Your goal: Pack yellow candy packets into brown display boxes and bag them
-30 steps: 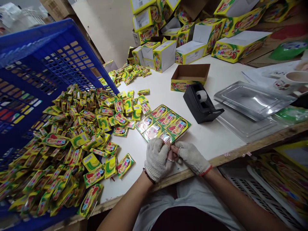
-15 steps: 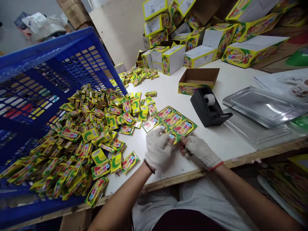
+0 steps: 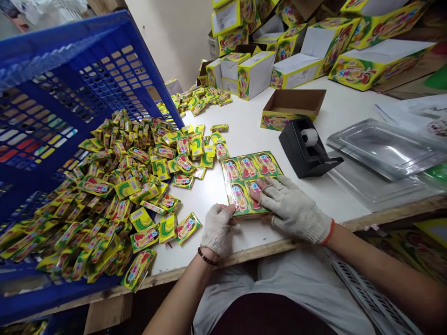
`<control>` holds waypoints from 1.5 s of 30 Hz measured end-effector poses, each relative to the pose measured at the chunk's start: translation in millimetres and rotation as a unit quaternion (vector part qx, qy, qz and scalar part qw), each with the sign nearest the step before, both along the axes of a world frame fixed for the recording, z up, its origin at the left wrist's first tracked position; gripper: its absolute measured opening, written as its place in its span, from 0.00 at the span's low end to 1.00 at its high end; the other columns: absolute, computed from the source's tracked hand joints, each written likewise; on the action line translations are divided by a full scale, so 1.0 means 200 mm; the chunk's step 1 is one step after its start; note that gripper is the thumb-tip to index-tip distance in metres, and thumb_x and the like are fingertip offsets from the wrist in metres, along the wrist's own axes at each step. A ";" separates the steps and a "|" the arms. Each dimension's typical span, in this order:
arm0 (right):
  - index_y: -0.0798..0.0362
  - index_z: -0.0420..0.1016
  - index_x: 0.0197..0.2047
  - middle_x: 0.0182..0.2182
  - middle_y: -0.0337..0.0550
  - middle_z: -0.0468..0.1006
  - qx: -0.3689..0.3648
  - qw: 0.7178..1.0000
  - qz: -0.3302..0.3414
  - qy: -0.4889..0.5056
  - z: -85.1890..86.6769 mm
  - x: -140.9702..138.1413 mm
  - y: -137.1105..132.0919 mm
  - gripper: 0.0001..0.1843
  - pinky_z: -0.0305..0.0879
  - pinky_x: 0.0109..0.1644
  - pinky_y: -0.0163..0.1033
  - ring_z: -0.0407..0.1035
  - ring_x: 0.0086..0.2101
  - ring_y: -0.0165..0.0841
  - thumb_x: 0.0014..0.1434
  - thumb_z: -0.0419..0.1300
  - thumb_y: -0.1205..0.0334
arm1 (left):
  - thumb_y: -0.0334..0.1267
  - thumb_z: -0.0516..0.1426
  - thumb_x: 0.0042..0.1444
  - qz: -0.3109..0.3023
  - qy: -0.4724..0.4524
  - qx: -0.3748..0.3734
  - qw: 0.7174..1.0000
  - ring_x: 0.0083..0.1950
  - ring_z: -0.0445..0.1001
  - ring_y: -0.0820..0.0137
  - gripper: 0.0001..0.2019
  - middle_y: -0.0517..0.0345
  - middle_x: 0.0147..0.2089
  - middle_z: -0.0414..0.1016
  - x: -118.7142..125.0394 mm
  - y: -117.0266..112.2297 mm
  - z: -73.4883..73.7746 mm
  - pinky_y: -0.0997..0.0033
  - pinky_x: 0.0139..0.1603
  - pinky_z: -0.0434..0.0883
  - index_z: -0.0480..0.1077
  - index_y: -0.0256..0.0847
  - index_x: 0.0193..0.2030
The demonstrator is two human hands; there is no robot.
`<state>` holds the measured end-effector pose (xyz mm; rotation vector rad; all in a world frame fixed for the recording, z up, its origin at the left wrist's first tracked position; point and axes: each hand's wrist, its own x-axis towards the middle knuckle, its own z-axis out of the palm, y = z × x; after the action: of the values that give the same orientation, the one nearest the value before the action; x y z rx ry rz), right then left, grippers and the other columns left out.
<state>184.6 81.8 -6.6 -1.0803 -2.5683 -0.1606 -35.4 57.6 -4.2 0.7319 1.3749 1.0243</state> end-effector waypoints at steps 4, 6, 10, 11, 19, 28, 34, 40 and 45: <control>0.52 0.71 0.64 0.61 0.59 0.72 0.024 0.998 0.058 -0.010 -0.02 -0.03 -0.01 0.28 0.57 0.63 0.65 0.66 0.60 0.53 0.59 0.59 0.68 | 0.58 0.66 0.43 0.012 -0.044 0.020 0.999 0.23 0.62 0.77 0.25 0.67 0.22 0.61 0.03 -0.03 -0.01 0.74 0.26 0.68 0.60 0.42 0.28; 0.50 0.71 0.64 0.62 0.57 0.72 0.043 0.996 0.075 -0.003 -0.04 -0.06 -0.02 0.29 0.59 0.62 0.63 0.66 0.60 0.51 0.60 0.58 0.72 | 0.60 0.65 0.45 0.011 -0.034 0.048 0.998 0.21 0.60 0.77 0.25 0.68 0.20 0.59 0.03 -0.04 -0.04 0.75 0.24 0.66 0.59 0.43 0.27; 0.50 0.71 0.63 0.61 0.53 0.74 0.095 0.993 0.065 0.030 -0.09 -0.12 -0.08 0.27 0.62 0.63 0.60 0.68 0.59 0.47 0.61 0.56 0.73 | 0.55 0.64 0.51 0.023 0.037 0.132 0.990 0.25 0.64 0.75 0.20 0.64 0.27 0.66 0.00 -0.05 -0.11 0.74 0.29 0.67 0.67 0.42 0.38; 0.51 0.70 0.64 0.60 0.52 0.74 0.103 0.992 0.056 0.042 -0.10 -0.13 -0.10 0.28 0.62 0.63 0.59 0.68 0.59 0.47 0.61 0.56 0.73 | 0.51 0.63 0.54 0.005 0.099 0.191 0.977 0.28 0.66 0.75 0.17 0.60 0.32 0.70 -0.02 -0.05 -0.13 0.73 0.32 0.68 0.68 0.41 0.41; 0.49 0.75 0.58 0.54 0.50 0.79 -0.043 0.980 0.028 0.194 -0.01 0.12 -0.05 0.24 0.69 0.58 0.50 0.73 0.53 0.42 0.60 0.51 0.66 | 0.34 0.52 0.63 -0.189 0.355 0.479 0.780 0.34 0.71 0.71 0.08 0.57 0.34 0.74 -0.15 0.06 -0.18 0.73 0.35 0.70 0.72 0.42 0.38; 0.52 0.75 0.26 0.33 0.54 0.80 -0.232 0.804 -0.411 0.361 0.16 0.70 0.35 0.24 0.67 0.39 0.47 0.73 0.36 0.43 0.63 0.49 0.47 | 0.26 0.52 0.57 -0.111 0.357 0.576 0.727 0.39 0.71 0.69 0.08 0.53 0.40 0.72 0.03 0.11 -0.25 0.72 0.38 0.71 0.69 0.42 0.38; 0.49 0.77 0.30 0.35 0.49 0.82 -0.287 0.761 -0.420 0.403 0.06 0.71 0.36 0.16 0.69 0.35 0.44 0.73 0.35 0.41 0.54 0.60 0.46 | 0.25 0.52 0.53 -0.082 0.367 0.585 0.719 0.38 0.70 0.69 0.10 0.54 0.39 0.71 0.12 0.14 -0.25 0.72 0.37 0.70 0.69 0.42 0.38; 0.47 0.78 0.30 0.36 0.46 0.82 -0.260 0.760 -0.414 0.428 0.13 0.69 0.33 0.07 0.69 0.47 0.47 0.73 0.41 0.43 0.48 0.65 0.54 | 0.24 0.52 0.55 -0.084 0.364 0.586 0.719 0.40 0.70 0.69 0.11 0.54 0.40 0.70 0.11 0.13 -0.24 0.72 0.39 0.70 0.69 0.42 0.39; 0.50 0.78 0.29 0.34 0.45 0.80 -0.185 0.731 -0.435 0.491 0.13 0.61 0.16 0.11 0.66 0.43 0.42 0.71 0.39 0.40 0.45 0.68 0.53 | 0.24 0.53 0.56 -0.091 0.354 0.569 0.737 0.39 0.69 0.70 0.09 0.55 0.40 0.70 0.11 0.13 -0.24 0.73 0.39 0.69 0.69 0.41 0.38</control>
<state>306.3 114.7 19.6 -1.7913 -1.0298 0.5794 -12.8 83.1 -52.5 2.3226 1.0942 1.4752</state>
